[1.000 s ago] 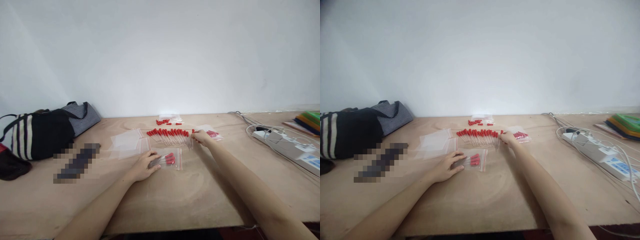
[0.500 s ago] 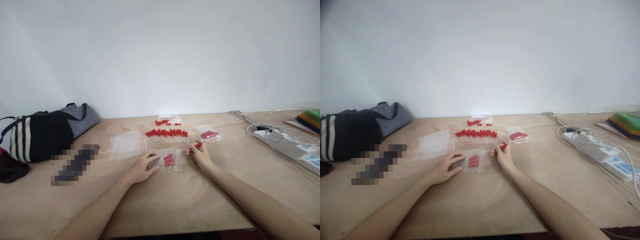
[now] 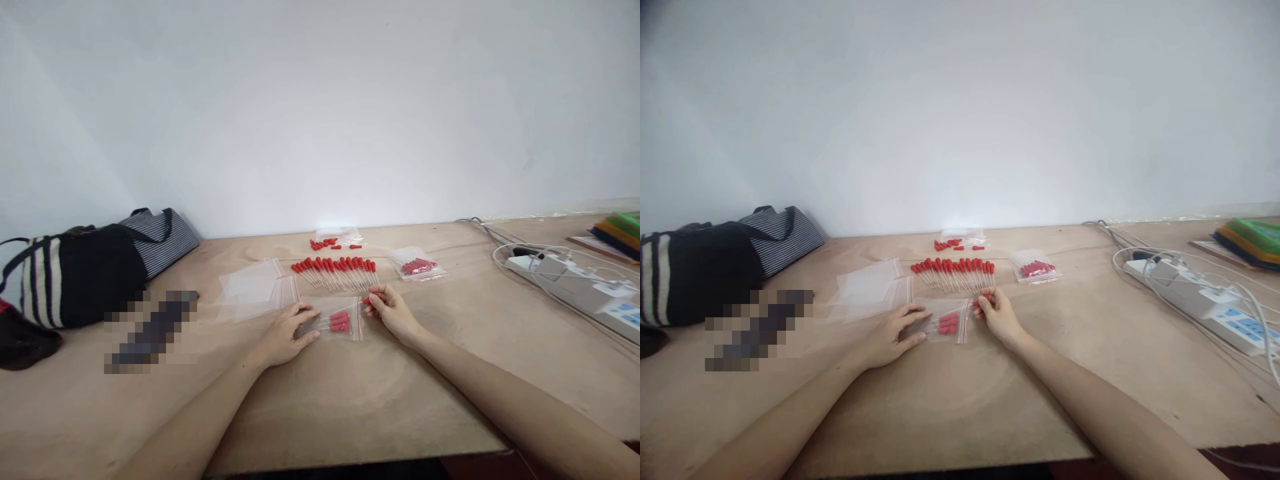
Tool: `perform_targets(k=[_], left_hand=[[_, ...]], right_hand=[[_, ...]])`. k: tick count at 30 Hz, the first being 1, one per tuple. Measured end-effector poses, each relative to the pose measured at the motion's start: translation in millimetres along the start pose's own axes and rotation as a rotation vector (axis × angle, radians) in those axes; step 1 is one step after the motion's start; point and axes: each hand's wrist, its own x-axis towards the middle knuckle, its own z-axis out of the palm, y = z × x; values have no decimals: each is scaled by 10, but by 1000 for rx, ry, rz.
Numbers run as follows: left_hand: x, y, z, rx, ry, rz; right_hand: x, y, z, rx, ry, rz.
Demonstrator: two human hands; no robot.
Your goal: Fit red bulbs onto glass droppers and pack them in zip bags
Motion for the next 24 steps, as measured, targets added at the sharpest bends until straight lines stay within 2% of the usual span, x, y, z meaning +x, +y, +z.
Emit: perform_targets(k=[6,13,16,21,24], left_hand=[[0,-7,7,-12,11,2],[1,1,8,-23,12,-1],[3,17,1,-24,13,-7],[4,43,-17,-36,18,-13],[3,46,-20,-39,19,-20]], right_hand=[[-41,-41,13,-43,-21,33],[-31,-35,44,-128,-193,99],[11,7,93,-182,-160,94],[99,92,219,-401,-9,84],[121,127,270,-459,-18,23]])
